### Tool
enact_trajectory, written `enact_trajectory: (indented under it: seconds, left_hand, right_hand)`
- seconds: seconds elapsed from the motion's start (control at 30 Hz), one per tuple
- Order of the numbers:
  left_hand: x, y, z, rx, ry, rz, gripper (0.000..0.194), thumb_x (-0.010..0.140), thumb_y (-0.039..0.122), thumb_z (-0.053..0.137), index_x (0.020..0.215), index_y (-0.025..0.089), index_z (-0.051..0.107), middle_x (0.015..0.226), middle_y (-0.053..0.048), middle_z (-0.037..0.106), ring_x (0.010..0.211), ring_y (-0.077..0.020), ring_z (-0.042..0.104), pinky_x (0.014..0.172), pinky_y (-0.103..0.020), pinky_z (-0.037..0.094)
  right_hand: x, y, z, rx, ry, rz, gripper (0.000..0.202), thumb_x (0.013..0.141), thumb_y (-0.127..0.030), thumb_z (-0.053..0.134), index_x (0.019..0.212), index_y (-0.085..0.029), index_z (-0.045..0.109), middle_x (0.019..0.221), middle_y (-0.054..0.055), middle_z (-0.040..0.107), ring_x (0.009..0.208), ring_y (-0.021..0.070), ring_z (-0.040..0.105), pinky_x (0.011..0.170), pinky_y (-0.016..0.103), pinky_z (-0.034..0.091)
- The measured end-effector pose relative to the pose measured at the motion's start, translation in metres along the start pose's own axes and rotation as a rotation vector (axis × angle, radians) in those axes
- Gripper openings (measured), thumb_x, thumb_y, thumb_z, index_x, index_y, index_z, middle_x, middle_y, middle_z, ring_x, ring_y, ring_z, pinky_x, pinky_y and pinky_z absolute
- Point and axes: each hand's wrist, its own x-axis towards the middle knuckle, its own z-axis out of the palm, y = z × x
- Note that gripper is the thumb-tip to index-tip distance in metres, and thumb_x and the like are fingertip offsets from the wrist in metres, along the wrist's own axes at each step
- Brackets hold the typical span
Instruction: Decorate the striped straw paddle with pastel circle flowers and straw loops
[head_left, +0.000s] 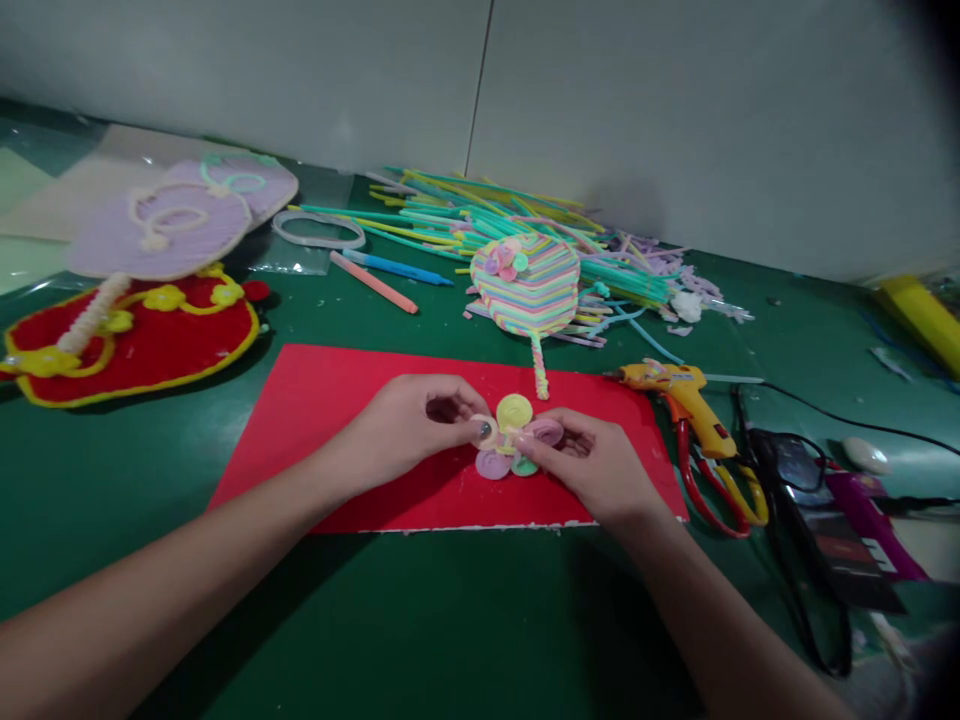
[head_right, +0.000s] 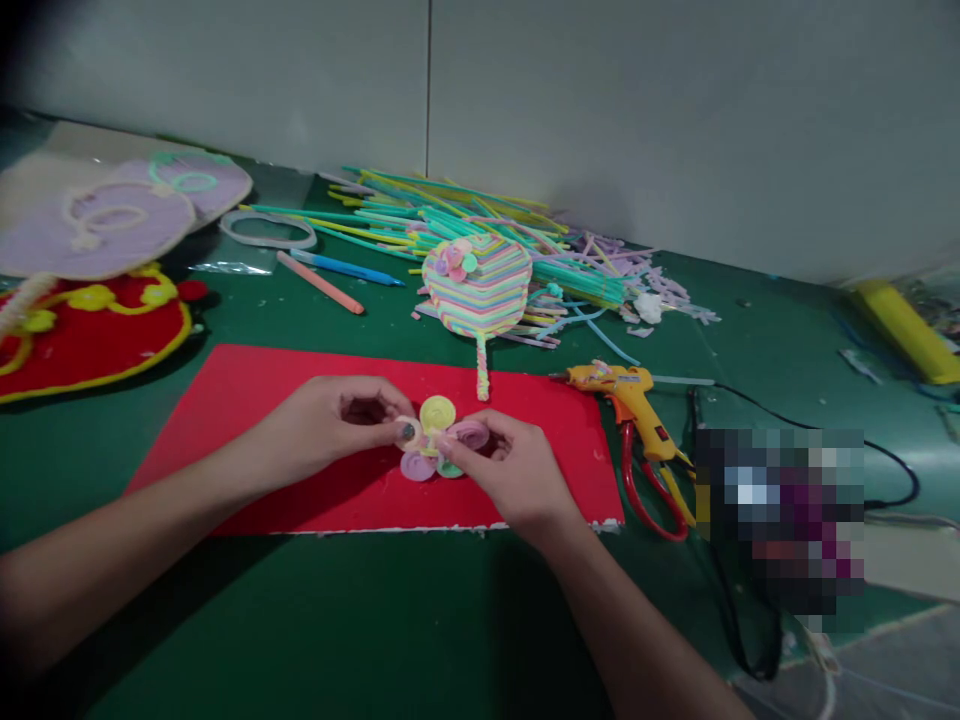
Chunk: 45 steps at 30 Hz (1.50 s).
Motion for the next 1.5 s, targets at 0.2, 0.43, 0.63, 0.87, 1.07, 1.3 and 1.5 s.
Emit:
enact_trajectory:
  seconds: [0.2,0.43,0.63,0.87,1.07,1.3,1.5]
  left_hand:
    - [-0.0001,0.0013,0.0005,-0.013,-0.002,0.015,0.026,0.071,0.039,0.06,0.084,0.016,0.063,0.079,-0.003,0.067,0.074,-0.0142,0.062,0.069,-0.026,0.049]
    - [-0.0013,0.0028,0.0018,-0.019,0.0,0.039,0.026,0.074,0.04,0.056,0.084,0.017,0.063,0.079,-0.002,0.067,0.073,-0.0136,0.061,0.067,-0.024,0.048]
    - [-0.0021,0.0014,0.0025,0.019,0.009,0.046,0.026,0.075,0.04,0.055,0.08,0.016,0.063,0.077,-0.002,0.067,0.072,-0.0135,0.061,0.066,-0.023,0.047]
    - [-0.0014,0.0014,0.0029,0.028,-0.006,0.045,0.027,0.074,0.042,0.054,0.079,0.016,0.063,0.076,-0.002,0.066,0.072,-0.0135,0.06,0.065,-0.023,0.046]
    - [-0.0012,0.0013,0.0026,0.051,-0.014,0.056,0.028,0.075,0.042,0.053,0.079,0.017,0.063,0.077,-0.002,0.066,0.072,-0.0133,0.06,0.065,-0.023,0.045]
    - [-0.0031,0.0031,0.002,0.057,-0.035,0.056,0.028,0.075,0.043,0.052,0.081,0.017,0.063,0.079,-0.001,0.066,0.074,-0.0136,0.06,0.066,-0.023,0.045]
    - [-0.0036,0.0037,0.0023,0.068,-0.028,0.053,0.029,0.075,0.043,0.053,0.082,0.018,0.064,0.079,-0.001,0.067,0.074,-0.0143,0.06,0.066,-0.023,0.045]
  right_hand:
    - [0.001,0.0014,-0.0007,0.005,0.001,-0.004,0.022,0.065,-0.035,0.068,0.076,-0.017,0.063,0.073,0.003,0.064,0.071,0.0148,0.059,0.064,0.026,0.048]
    - [0.002,0.0023,-0.0005,-0.013,0.007,-0.019,0.024,0.065,-0.038,0.068,0.075,-0.016,0.062,0.072,0.003,0.063,0.07,0.015,0.058,0.064,0.026,0.047]
    - [0.0001,0.0012,0.0012,-0.031,0.018,-0.016,0.022,0.066,-0.036,0.067,0.076,-0.016,0.063,0.071,0.002,0.063,0.069,0.0143,0.058,0.063,0.025,0.047]
    - [-0.0001,0.0005,0.0015,-0.017,0.019,-0.01,0.022,0.065,-0.035,0.067,0.076,-0.016,0.063,0.072,0.002,0.065,0.07,0.0143,0.058,0.063,0.025,0.047]
    - [-0.0005,0.0,0.001,-0.023,0.01,-0.013,0.023,0.066,-0.036,0.067,0.077,-0.016,0.063,0.073,0.003,0.065,0.071,0.0151,0.059,0.064,0.026,0.047]
    - [-0.0001,0.0007,0.0004,-0.025,-0.011,-0.02,0.023,0.066,-0.036,0.066,0.077,-0.016,0.063,0.074,0.003,0.065,0.072,0.0156,0.06,0.064,0.026,0.048]
    - [-0.0013,-0.0014,0.0004,-0.045,-0.014,-0.033,0.024,0.066,-0.038,0.066,0.078,-0.016,0.064,0.074,0.004,0.065,0.071,0.0159,0.059,0.064,0.027,0.047]
